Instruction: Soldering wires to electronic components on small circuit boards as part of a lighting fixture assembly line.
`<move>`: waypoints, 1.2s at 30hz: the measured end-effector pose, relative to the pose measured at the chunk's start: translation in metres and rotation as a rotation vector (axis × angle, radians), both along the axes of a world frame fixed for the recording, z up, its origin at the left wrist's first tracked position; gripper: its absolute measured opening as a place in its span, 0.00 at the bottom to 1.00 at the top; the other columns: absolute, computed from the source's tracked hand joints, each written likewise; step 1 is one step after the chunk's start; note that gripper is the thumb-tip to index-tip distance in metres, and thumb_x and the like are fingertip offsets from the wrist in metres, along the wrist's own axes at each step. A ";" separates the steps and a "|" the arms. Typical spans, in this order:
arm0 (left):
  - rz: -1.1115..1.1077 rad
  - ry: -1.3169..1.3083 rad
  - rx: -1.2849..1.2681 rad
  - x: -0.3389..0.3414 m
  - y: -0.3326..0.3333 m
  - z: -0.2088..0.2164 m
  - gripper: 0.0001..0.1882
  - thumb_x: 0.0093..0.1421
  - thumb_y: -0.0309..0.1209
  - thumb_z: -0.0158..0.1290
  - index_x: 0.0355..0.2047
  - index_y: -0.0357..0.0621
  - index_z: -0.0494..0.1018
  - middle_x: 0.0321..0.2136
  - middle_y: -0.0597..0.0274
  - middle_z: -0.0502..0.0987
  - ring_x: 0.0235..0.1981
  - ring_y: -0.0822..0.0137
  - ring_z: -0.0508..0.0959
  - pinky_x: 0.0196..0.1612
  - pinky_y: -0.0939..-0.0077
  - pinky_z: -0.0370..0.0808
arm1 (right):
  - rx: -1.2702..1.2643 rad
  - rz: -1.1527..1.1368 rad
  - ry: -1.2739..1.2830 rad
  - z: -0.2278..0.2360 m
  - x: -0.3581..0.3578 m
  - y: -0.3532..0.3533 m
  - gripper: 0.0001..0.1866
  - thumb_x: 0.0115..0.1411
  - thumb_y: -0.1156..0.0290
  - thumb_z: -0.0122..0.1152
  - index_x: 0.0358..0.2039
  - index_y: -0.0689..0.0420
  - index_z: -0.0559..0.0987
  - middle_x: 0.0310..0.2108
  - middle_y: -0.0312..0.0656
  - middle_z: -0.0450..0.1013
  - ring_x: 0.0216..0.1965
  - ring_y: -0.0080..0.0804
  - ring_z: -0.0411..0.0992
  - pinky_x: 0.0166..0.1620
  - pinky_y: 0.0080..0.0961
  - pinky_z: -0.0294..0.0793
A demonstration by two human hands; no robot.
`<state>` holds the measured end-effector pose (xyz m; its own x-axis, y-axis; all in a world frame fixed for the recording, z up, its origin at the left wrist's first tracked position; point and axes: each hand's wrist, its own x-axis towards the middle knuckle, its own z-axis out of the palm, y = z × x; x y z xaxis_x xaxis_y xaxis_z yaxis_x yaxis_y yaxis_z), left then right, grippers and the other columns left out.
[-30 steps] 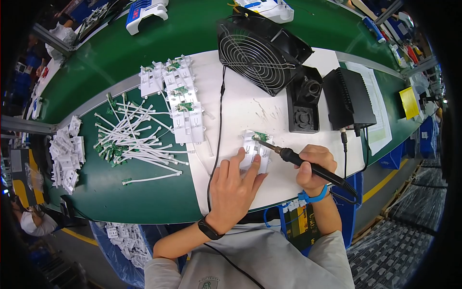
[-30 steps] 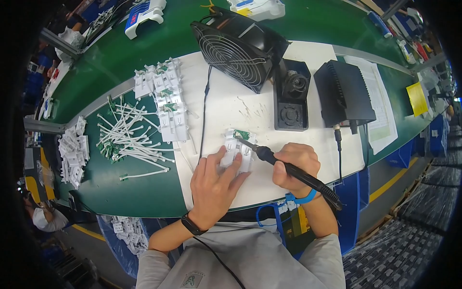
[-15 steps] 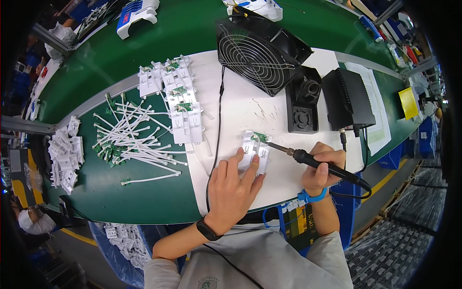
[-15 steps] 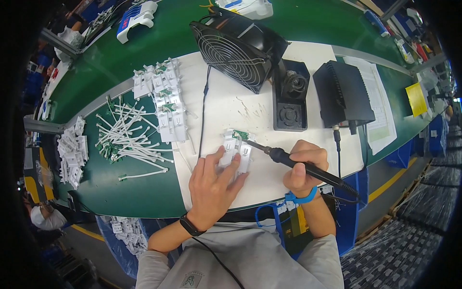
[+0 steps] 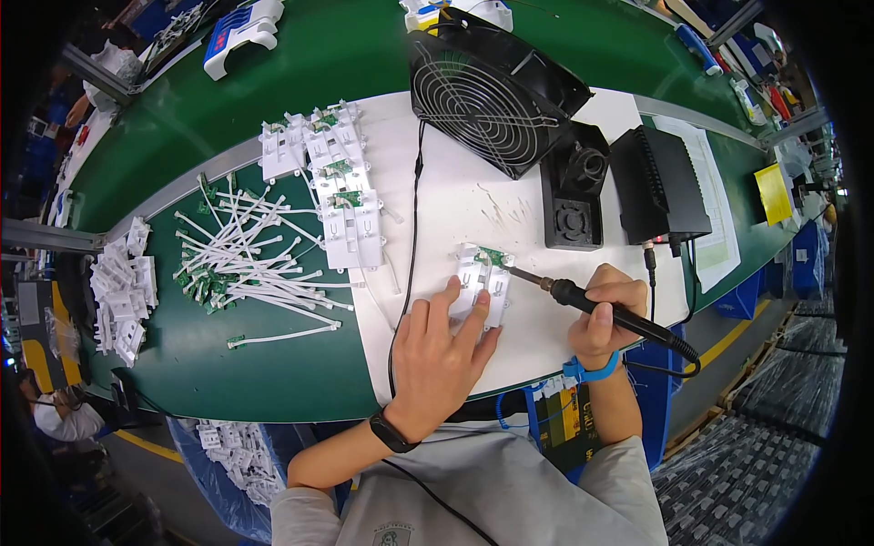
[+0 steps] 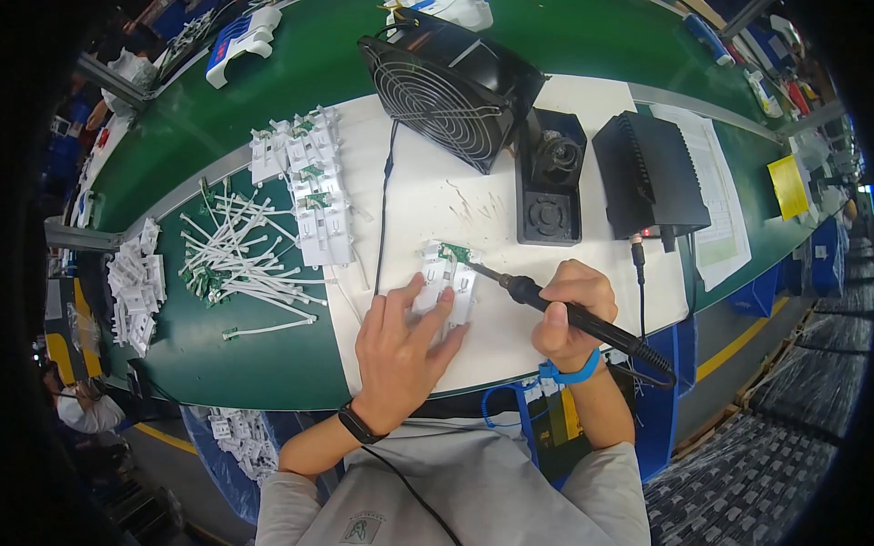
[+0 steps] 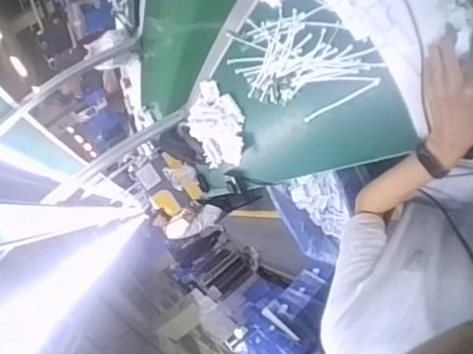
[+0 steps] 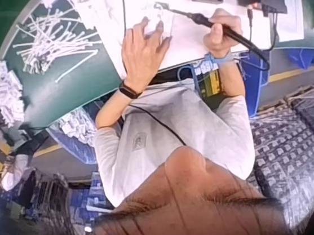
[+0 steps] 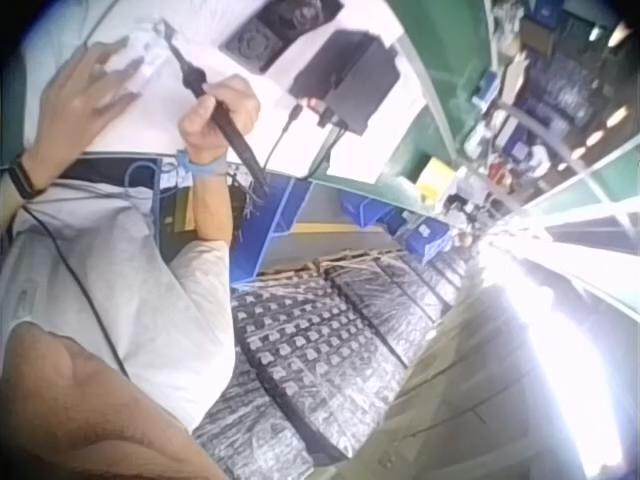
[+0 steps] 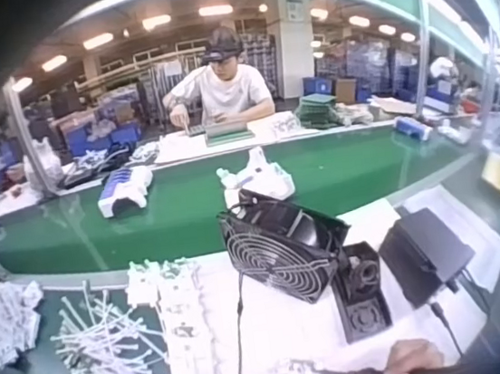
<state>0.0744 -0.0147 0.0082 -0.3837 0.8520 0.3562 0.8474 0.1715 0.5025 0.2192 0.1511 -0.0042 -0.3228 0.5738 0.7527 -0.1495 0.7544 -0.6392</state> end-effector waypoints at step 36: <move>-0.005 -0.040 0.020 -0.003 -0.002 0.000 0.23 0.48 0.32 0.71 0.46 0.46 0.83 0.47 0.52 0.76 0.37 0.57 0.75 0.36 0.65 0.75 | 0.047 -0.586 0.178 0.049 0.012 0.038 0.08 0.69 0.71 0.50 0.34 0.62 0.71 0.29 0.39 0.68 0.25 0.15 0.61 0.28 0.11 0.57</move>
